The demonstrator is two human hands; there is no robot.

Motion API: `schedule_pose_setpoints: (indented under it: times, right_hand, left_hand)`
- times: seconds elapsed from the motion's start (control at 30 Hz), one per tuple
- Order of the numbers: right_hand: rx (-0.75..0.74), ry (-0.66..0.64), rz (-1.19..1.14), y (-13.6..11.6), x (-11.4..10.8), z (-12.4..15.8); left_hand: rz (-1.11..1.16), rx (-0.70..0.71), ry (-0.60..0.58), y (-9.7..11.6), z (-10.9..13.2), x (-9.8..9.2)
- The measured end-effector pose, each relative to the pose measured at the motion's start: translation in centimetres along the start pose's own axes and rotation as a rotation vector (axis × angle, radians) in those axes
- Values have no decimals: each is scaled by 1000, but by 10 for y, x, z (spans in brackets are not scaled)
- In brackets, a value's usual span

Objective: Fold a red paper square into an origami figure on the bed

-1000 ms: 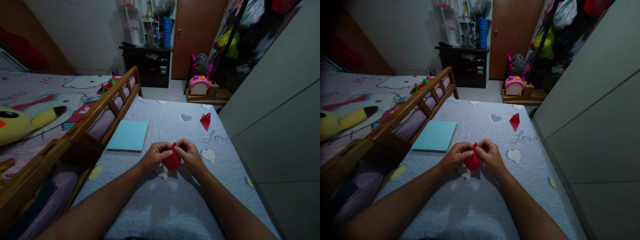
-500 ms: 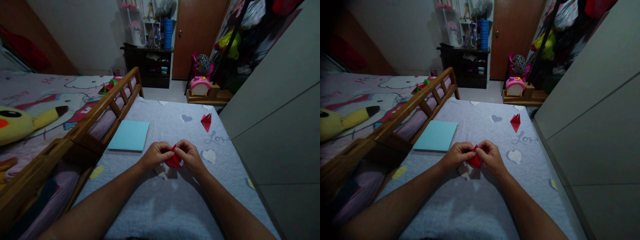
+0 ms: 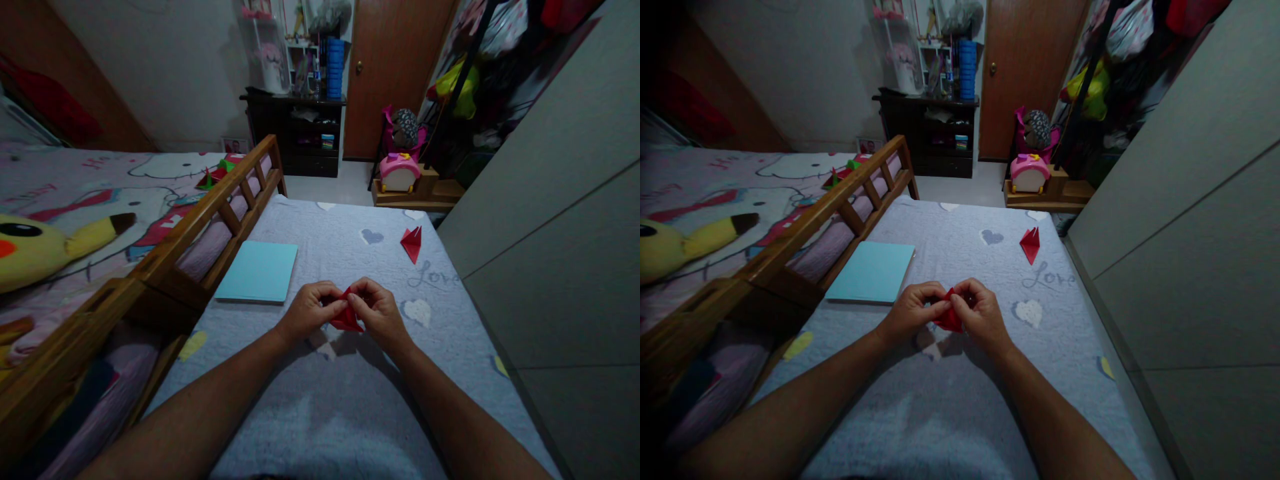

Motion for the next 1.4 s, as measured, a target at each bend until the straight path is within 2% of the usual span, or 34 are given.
schedule_pose_setpoints:
  times: [0.23,0.57,0.83,1.0,1.17,1.4]
  right_hand:
    - [-22,10,47,1,-1,0]
    - [-24,16,1,-4,-1,1]
    - [-15,13,6,-3,0,0]
    - [-21,76,-3,-1,-5,0]
    - [-18,84,63,-3,-5,1]
    - [-104,114,176,-15,-8,3]
  left_hand:
    - [39,-31,-9,-5,0,1]
    - [223,-141,-9,-16,1,5]
    - [216,-132,-1,-15,0,3]
    - [254,-145,38,-16,1,2]
    - [242,-146,66,-14,1,0]
    - [195,-105,68,-10,1,-2]
Point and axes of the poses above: each hand's wrist, its own z-axis away from the middle knuckle, its own x-axis out of the palm, y = z × x, the point moved 9 cm from there along -z, towards the middle knuckle, and after that the axes turned 5 degrees about z, right-handed, at the moved point
